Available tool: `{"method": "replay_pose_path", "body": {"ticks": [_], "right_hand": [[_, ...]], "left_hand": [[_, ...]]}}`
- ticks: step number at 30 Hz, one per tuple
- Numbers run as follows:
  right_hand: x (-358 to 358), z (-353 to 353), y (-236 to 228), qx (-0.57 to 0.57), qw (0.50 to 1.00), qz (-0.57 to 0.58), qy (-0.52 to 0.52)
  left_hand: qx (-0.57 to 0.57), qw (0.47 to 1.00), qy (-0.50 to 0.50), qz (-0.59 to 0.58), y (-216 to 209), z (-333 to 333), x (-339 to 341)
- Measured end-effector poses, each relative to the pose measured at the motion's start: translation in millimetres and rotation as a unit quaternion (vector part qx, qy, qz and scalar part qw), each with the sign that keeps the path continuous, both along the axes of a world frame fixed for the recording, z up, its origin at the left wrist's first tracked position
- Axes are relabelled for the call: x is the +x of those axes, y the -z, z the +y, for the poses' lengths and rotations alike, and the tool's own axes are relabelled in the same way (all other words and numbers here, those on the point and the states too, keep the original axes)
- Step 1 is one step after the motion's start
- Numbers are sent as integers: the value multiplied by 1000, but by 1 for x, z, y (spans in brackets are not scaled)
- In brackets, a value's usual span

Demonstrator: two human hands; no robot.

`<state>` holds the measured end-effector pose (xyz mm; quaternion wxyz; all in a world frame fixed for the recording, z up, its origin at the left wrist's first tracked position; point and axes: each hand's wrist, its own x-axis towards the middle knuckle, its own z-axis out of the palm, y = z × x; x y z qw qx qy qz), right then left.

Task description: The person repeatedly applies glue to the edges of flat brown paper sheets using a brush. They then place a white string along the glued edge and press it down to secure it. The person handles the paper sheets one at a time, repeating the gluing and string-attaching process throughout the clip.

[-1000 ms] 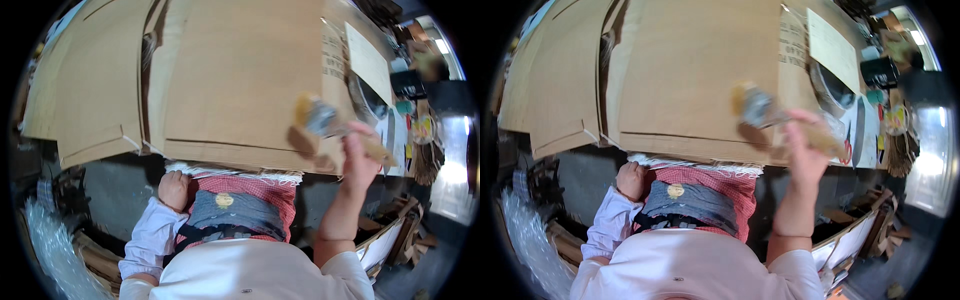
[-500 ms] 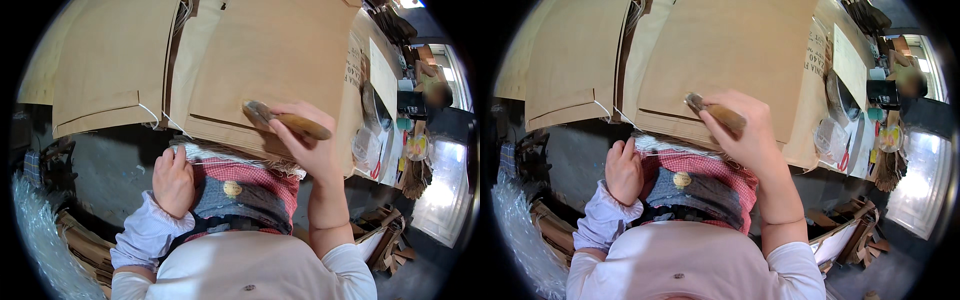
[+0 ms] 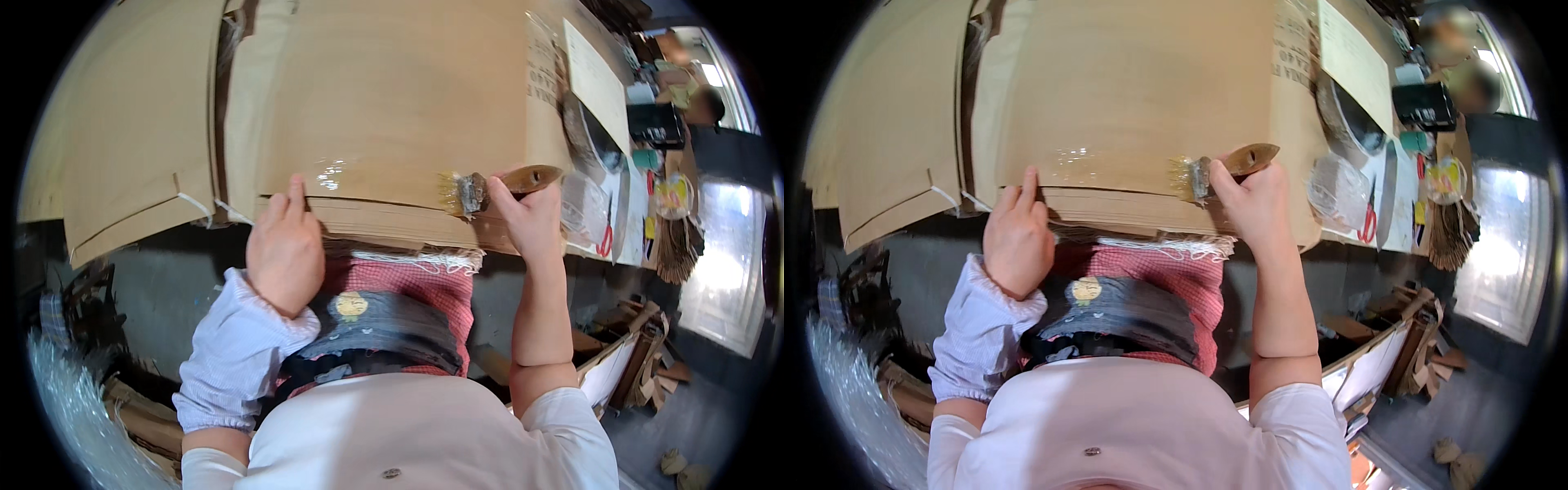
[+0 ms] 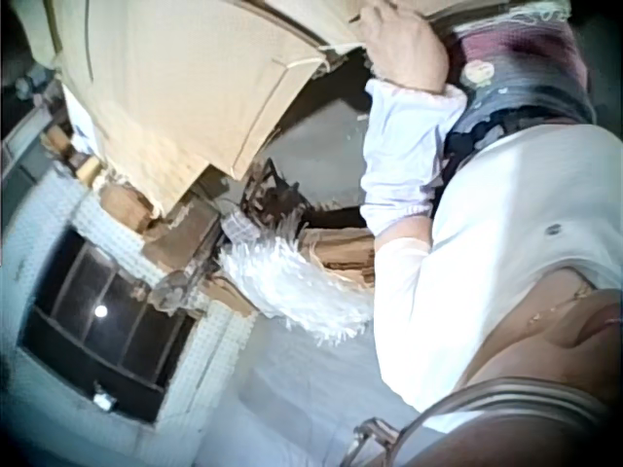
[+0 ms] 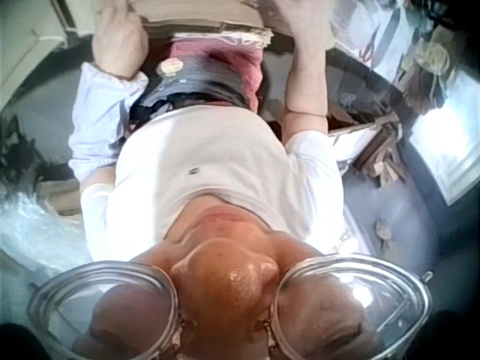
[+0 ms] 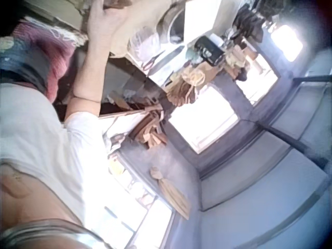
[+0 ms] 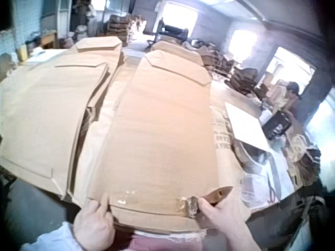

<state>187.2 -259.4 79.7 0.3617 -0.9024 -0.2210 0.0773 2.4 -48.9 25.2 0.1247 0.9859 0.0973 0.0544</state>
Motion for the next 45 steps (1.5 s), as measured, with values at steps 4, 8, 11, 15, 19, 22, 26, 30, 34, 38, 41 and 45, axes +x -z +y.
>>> {"method": "replay_pose_path", "body": {"ticks": [4, 8, 11, 15, 19, 22, 26, 30, 34, 38, 41, 45], "right_hand": [[14, -13, -2, -141, 987, -67, 32], [18, -6, -1, -170, 975, -137, -30], [22, -51, -21, 260, 953, 107, 116], [45, -132, -28, 284, 924, -113, 229], [63, -194, 25, -244, 904, -340, 92], [17, -153, 23, -144, 935, -318, 60], [-91, -50, 48, 173, 949, 93, -247], [-89, -69, 49, 226, 907, 161, -318], [-36, -108, -12, 207, 934, 186, -223], [14, -108, -19, 144, 964, 151, -164], [52, -107, 25, 132, 968, 201, -70], [63, -109, 72, 136, 940, 313, 4]], "left_hand": [[10, 1000, 5, -5, -2, -3, 2], [15, 1000, 6, 24, -5, -3, 5], [15, 1000, 12, 20, -9, 0, 0], [-100, 991, 57, -67, -18, 0, -14], [-770, 617, -147, 69, -31, 7, -56], [-596, 799, 66, 44, -68, 1, -55], [-618, 771, 129, -79, -93, -2, -50], [-427, 888, -16, -167, -117, 18, -59], [-200, 977, 41, -61, -120, 23, -31], [-177, 977, 44, -113, -93, 24, 4], [-204, 973, 19, -101, -48, 48, 30], [-237, 969, -30, -57, 8, 67, 41]]}}
